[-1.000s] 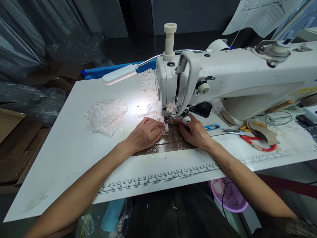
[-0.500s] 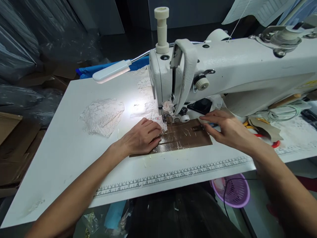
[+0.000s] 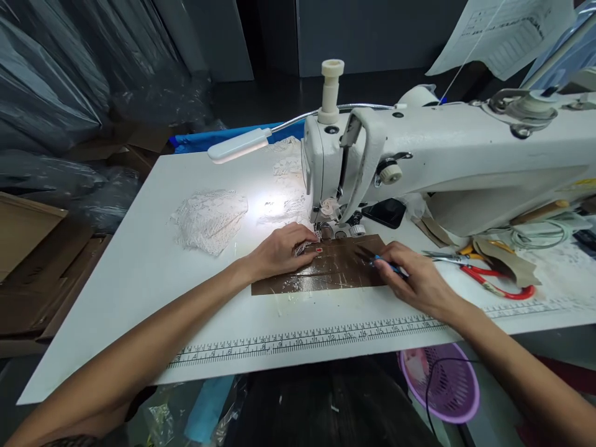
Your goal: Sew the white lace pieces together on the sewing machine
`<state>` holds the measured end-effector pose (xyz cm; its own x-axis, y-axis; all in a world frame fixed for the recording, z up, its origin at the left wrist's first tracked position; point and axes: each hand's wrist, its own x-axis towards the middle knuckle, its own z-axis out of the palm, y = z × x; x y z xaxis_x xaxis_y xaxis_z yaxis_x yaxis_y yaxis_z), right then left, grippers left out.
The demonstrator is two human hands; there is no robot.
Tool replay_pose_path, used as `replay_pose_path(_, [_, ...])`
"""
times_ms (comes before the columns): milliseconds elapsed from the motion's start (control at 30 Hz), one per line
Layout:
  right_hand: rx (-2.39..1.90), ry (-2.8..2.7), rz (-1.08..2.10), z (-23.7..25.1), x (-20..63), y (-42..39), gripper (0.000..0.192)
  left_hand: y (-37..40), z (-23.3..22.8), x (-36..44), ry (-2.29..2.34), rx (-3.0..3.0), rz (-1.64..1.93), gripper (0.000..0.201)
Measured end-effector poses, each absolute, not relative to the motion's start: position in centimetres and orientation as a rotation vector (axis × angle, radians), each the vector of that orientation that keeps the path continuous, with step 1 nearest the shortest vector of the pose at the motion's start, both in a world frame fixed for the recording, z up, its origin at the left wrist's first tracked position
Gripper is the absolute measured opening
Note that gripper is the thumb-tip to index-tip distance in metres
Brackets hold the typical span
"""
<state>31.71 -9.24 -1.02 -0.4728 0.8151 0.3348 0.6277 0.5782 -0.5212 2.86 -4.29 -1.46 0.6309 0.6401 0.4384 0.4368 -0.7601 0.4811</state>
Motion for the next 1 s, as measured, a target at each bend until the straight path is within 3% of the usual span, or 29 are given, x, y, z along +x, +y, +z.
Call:
replay_pose_path(100, [-1.234,-2.168,0.744,-1.3,29.7,-9.7,0.017,-4.3,-1.6,3.3,1.129,2.293,0.894,0.015])
replay_pose_path(167, [-1.3,-2.177,0.774,-1.4,28.6,-9.5,0.017,-4.2,-1.7,3.3,1.151,2.099,0.89,0.018])
replay_pose_path(500, [-1.624,-2.464,0.191,-1.0,24.3,-6.1,0.051,-2.9,-2.1,2.4,0.981,1.684,0.808,0.035])
replay_pose_path(1000, [-1.622,-2.461,0.083,-1.7,21.9,-5.0,0.043,-3.0,-2.4,2.7,0.999,1.692,0.79,0.033])
